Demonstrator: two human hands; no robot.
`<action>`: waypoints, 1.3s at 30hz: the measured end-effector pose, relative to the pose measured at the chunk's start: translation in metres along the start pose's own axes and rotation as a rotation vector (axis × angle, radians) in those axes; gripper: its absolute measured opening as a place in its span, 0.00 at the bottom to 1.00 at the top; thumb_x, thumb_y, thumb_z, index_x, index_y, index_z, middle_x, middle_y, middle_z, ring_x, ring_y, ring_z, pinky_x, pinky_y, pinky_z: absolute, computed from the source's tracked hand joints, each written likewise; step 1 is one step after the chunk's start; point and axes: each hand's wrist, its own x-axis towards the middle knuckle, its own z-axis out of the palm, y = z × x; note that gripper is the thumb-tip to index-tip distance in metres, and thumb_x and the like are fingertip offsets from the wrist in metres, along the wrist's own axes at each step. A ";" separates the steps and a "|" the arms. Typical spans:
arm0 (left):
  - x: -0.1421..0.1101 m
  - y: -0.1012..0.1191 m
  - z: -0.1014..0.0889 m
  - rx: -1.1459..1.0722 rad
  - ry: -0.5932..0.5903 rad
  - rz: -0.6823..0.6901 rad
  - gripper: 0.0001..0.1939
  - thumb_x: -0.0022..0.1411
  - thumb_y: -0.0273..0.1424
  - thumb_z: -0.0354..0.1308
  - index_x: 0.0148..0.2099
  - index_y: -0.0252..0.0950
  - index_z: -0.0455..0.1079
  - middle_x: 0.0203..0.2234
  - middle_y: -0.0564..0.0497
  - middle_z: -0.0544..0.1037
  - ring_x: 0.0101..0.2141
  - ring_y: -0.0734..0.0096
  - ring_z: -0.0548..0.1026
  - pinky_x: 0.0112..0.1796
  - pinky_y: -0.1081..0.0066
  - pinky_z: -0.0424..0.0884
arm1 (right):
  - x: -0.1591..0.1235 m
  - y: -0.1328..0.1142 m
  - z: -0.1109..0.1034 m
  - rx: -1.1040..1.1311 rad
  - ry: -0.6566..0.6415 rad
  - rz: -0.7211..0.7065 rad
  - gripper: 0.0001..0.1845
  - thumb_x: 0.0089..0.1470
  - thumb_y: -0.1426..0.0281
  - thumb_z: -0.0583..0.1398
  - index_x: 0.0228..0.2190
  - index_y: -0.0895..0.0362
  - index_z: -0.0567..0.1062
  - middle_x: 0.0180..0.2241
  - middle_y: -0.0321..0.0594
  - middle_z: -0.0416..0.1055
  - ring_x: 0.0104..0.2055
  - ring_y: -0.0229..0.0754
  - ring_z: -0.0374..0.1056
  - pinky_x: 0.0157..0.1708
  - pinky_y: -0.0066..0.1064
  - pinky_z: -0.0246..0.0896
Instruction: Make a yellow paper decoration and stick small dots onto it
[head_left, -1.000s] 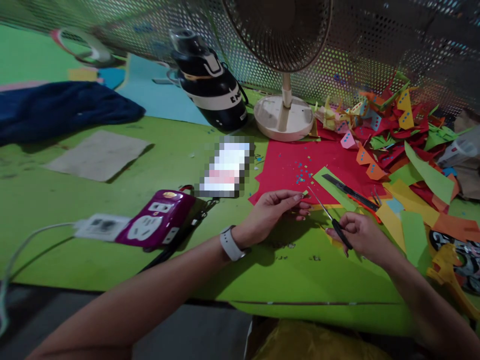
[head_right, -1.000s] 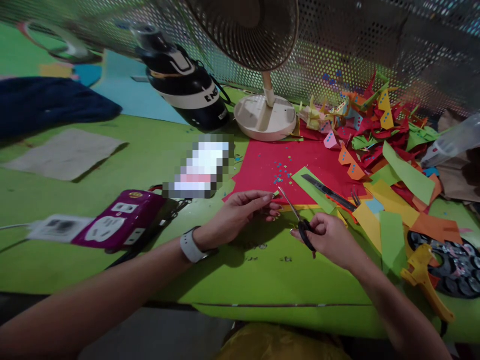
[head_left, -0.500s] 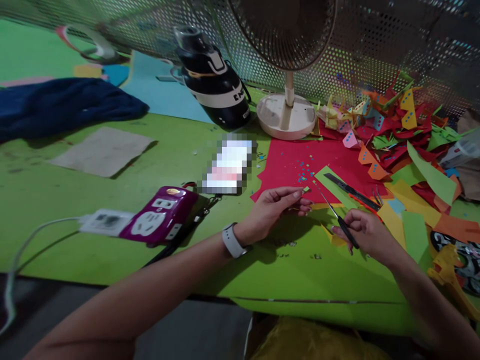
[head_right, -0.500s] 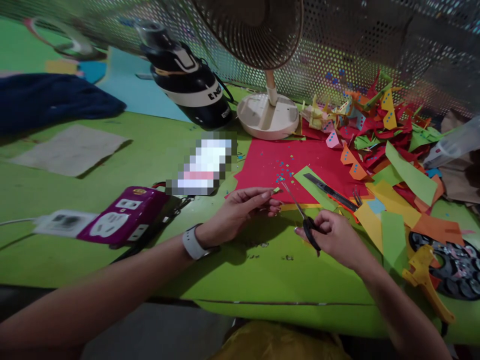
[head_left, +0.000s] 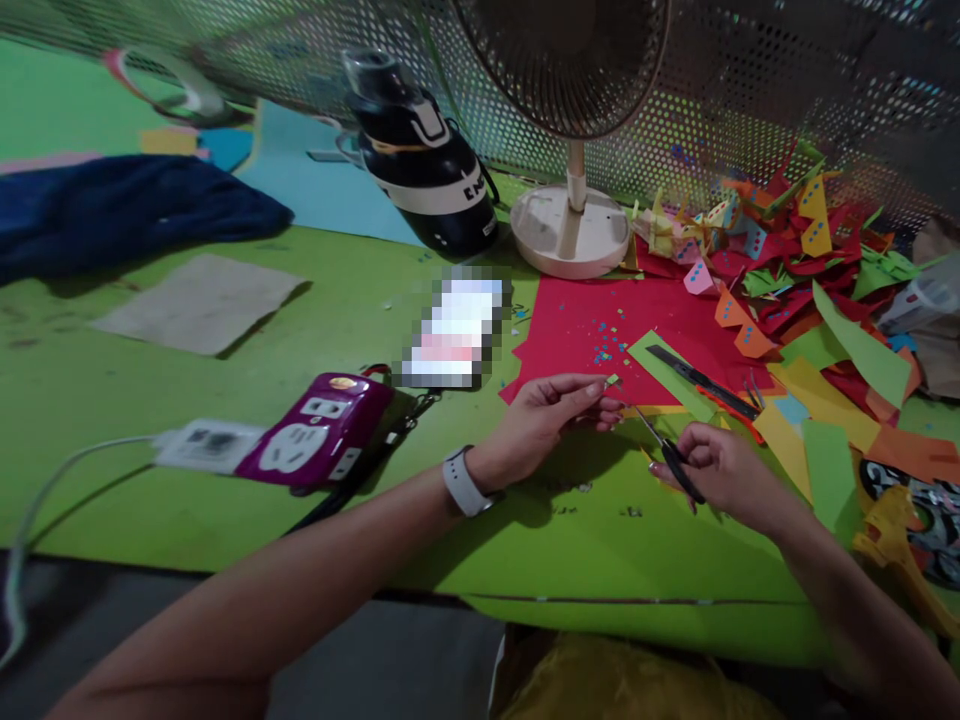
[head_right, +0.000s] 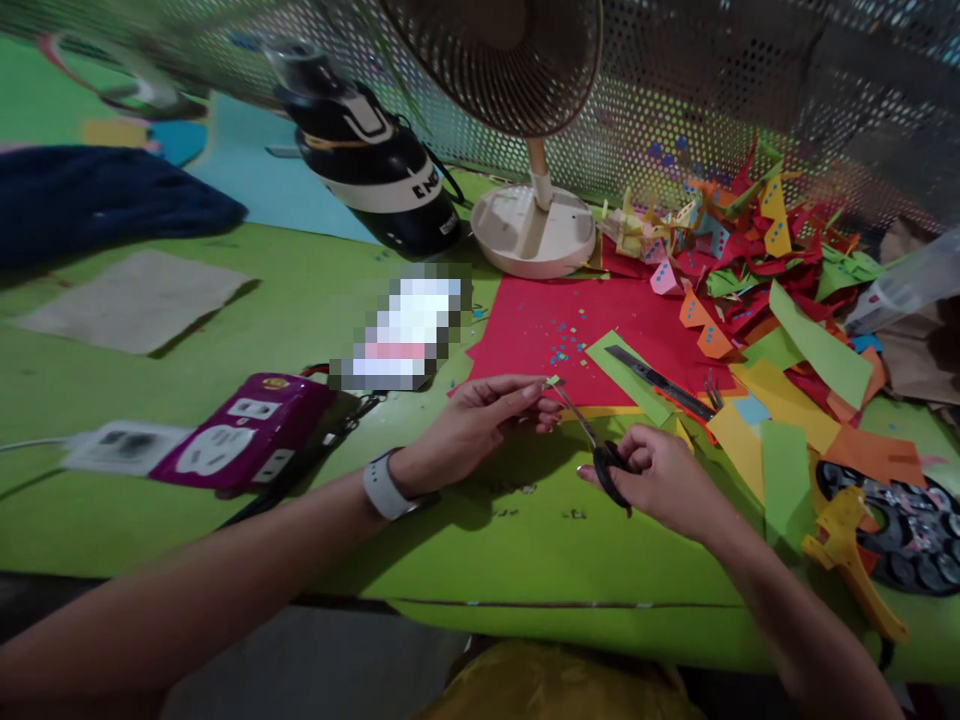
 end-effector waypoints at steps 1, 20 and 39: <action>0.000 0.000 0.000 0.002 -0.003 0.003 0.11 0.52 0.35 0.71 0.37 0.35 0.79 0.28 0.49 0.84 0.27 0.72 0.80 0.36 0.68 0.76 | 0.000 0.001 0.001 0.003 0.002 -0.002 0.24 0.37 0.58 0.72 0.23 0.54 0.64 0.17 0.27 0.63 0.19 0.30 0.55 0.17 0.24 0.49; 0.000 -0.002 0.001 0.017 -0.015 0.018 0.13 0.50 0.37 0.72 0.35 0.34 0.79 0.27 0.48 0.83 0.28 0.71 0.79 0.36 0.68 0.76 | 0.001 -0.004 0.004 0.024 0.001 0.010 0.26 0.34 0.55 0.72 0.22 0.54 0.64 0.15 0.26 0.62 0.17 0.30 0.57 0.15 0.24 0.53; 0.001 -0.003 0.000 0.052 -0.008 0.031 0.11 0.52 0.36 0.70 0.35 0.35 0.78 0.28 0.49 0.84 0.28 0.71 0.80 0.37 0.66 0.76 | 0.000 -0.008 0.002 -0.002 0.001 0.023 0.25 0.33 0.56 0.72 0.22 0.54 0.64 0.15 0.26 0.62 0.17 0.30 0.56 0.16 0.25 0.53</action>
